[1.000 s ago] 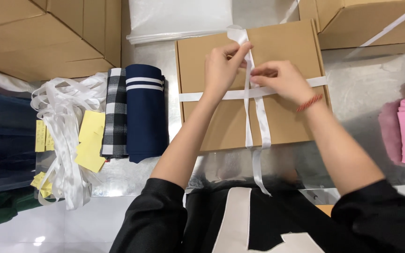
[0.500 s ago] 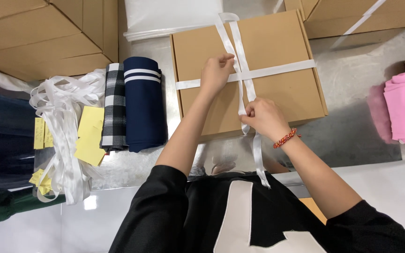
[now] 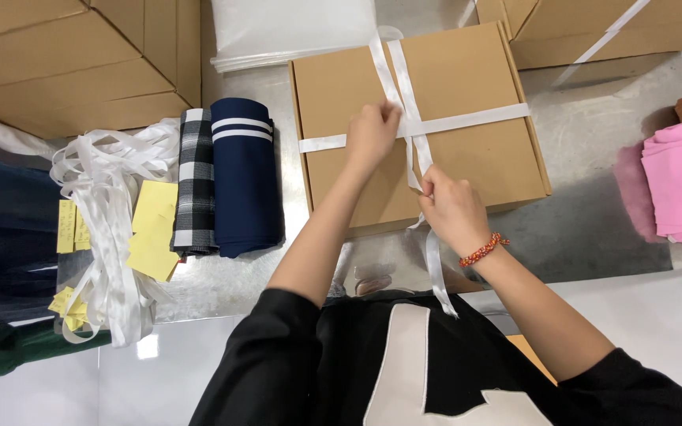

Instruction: The person places a plastic-wrapped item into a cardboard box and closes the lid. They then wrap a white ribbon around the box, tie it securely, and form a decorative bow on top.

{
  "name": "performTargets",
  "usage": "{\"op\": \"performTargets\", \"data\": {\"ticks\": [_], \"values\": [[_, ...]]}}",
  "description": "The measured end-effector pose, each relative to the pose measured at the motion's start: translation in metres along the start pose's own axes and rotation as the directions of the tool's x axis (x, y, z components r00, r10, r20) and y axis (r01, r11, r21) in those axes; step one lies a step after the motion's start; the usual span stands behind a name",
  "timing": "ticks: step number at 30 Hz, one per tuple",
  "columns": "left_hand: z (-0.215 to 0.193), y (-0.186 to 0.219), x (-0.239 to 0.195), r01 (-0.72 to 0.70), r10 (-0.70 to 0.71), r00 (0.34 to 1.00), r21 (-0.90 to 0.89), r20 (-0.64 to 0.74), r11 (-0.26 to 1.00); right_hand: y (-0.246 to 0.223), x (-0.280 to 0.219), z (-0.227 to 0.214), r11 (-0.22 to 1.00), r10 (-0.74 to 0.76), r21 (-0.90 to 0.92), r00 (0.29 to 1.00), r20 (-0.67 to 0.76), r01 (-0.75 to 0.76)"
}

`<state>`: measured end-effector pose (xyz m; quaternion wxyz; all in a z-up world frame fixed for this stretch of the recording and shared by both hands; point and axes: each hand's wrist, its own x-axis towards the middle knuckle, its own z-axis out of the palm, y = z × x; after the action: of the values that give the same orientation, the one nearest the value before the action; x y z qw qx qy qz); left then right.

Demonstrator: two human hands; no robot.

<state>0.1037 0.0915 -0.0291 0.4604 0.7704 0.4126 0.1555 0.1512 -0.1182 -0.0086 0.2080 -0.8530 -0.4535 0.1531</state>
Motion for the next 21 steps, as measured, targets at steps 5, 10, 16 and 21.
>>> {"op": "performTargets", "data": {"ticks": [5,10,16,21], "values": [[-0.033,0.044,-0.081,-0.009,-0.106,0.935,0.322,0.338,0.947,-0.023,-0.016,-0.006,0.999,0.042,0.02,0.999,-0.024,-0.042],[-0.006,0.007,-0.08,0.001,-0.106,0.905,0.246,0.413,0.969,-0.024,-0.021,0.008,0.999,0.039,-0.002,0.999,-0.023,-0.039],[0.043,-0.055,-0.033,-0.079,0.039,0.969,0.157,0.243,0.984,-0.012,-0.02,0.012,0.982,-0.161,0.099,0.987,-0.003,0.161],[0.035,-0.054,-0.034,0.437,-0.028,0.827,-0.61,0.562,0.661,0.039,0.009,0.017,0.75,0.01,0.66,0.999,0.043,-0.036]]}}
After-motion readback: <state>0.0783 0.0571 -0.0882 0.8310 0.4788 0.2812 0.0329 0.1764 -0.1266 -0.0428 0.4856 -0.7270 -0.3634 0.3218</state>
